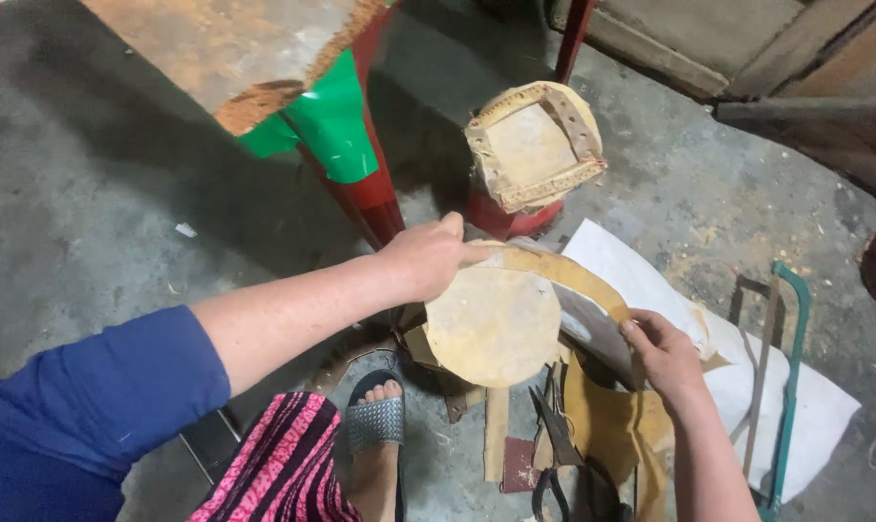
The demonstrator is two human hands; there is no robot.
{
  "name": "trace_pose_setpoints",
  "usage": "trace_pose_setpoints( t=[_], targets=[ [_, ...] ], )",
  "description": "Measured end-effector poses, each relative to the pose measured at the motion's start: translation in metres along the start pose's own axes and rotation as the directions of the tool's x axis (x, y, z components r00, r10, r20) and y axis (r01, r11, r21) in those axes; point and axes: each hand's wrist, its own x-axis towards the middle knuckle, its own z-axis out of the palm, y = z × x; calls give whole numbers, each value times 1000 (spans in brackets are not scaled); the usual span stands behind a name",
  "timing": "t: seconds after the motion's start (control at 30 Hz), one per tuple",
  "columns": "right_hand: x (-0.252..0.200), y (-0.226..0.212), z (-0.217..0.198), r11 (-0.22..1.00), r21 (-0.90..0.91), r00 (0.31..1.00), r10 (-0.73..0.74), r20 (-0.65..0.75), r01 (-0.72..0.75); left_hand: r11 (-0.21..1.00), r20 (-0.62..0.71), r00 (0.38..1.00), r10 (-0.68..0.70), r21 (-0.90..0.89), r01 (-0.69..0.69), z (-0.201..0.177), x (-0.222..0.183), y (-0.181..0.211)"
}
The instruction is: Cutting and trimming leather material with scissors to prepare it for a drum.
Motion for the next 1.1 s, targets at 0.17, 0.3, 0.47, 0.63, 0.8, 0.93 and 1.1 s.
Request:
trace_pose_setpoints(
  t=[0.17, 0.3, 0.47, 0.63, 0.8, 0.93, 1.1],
  targets=[
    [3, 7, -5, 995, 61, 996, 81, 23, -82, 1000, -74, 997, -19, -6, 18, 5, 1, -1],
    [-14, -11, -9, 986, 100, 991, 133, 11, -133, 986, -219, 969, 110, 149, -78, 34, 20, -22],
    [-6, 7, -16, 989, 94, 993, 116, -12, -114, 873, -154, 932, 329, 426, -238, 23, 22, -11],
    [1, 17, -14, 989, 100, 993, 115, -26, -112, 861, -104, 937, 333, 438, -258, 40, 51, -25],
    [1, 20, -9, 988, 114, 993, 113, -33, -109, 918, -50, 954, 297, 291, -270, -1, 16, 15],
    [14, 44, -4, 986, 120, 992, 121, -24, -117, 903, -82, 947, 312, 336, -268, 14, 31, 2],
    [7, 39, 2, 984, 118, 990, 140, -21, -136, 926, -139, 948, 285, 295, -235, 16, 37, -5]
  ],
)
